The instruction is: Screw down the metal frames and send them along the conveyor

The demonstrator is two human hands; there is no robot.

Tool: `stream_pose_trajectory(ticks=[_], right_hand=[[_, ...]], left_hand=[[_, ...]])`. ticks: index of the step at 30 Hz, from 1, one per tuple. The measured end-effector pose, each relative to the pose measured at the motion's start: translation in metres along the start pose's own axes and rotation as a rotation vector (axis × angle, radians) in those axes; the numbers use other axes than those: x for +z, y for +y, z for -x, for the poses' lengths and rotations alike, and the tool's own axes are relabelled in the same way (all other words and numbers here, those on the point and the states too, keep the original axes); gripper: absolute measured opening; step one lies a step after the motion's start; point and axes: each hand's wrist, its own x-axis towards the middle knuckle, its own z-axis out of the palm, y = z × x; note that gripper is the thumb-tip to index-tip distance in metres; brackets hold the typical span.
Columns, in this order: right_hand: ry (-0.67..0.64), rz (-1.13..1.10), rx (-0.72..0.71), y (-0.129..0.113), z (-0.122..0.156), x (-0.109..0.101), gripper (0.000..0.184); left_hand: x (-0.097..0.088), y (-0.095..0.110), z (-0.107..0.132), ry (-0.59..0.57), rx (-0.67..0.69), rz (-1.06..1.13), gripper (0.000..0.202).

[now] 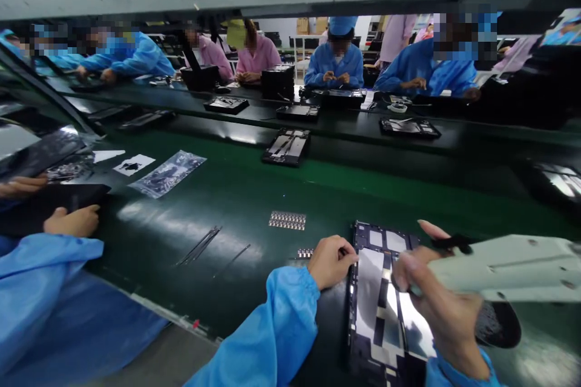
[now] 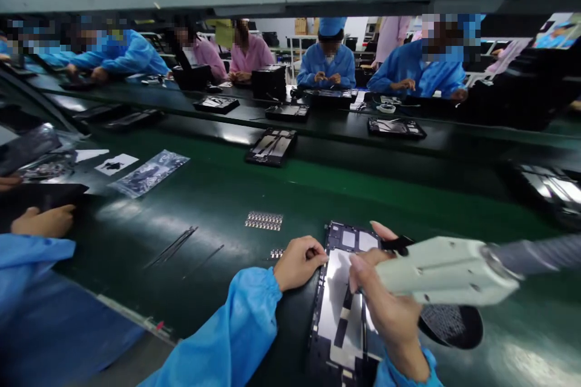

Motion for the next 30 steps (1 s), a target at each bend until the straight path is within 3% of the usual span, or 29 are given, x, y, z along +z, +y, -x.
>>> stream_pose_trajectory(ticks=[5, 9, 12, 19, 24, 27, 30], right_hand=[[-0.124, -0.042, 0.04, 0.021, -0.014, 0.033, 0.05], [-0.152, -0.019, 0.057, 0.036, -0.019, 0.046, 0.049], [-0.151, -0.002, 0.07, 0.042, -0.02, 0.048, 0.047], [-0.155, 0.025, 0.081, 0.046, -0.02, 0.05, 0.047], [-0.162, 0.058, 0.064, 0.046, -0.018, 0.052, 0.035], [-0.17, 0.133, 0.023, 0.05, -0.015, 0.049, 0.026], [-0.19, 0.208, 0.034, 0.057, -0.012, 0.044, 0.021]], left_hand=[[0.0, -0.006, -0.012, -0.047, -0.017, 0.028, 0.009], [-0.006, -0.006, -0.022, -0.175, -0.218, 0.169, 0.036], [-0.009, -0.004, -0.026, -0.239, -0.314, 0.258, 0.034], [-0.009, -0.004, -0.025, -0.238, -0.288, 0.253, 0.029], [-0.007, -0.002, -0.024, -0.221, -0.267, 0.215, 0.025], [-0.022, -0.002, -0.023, -0.145, -0.165, 0.158, 0.018], [-0.059, -0.006, -0.017, 0.007, -0.07, 0.052, 0.013]])
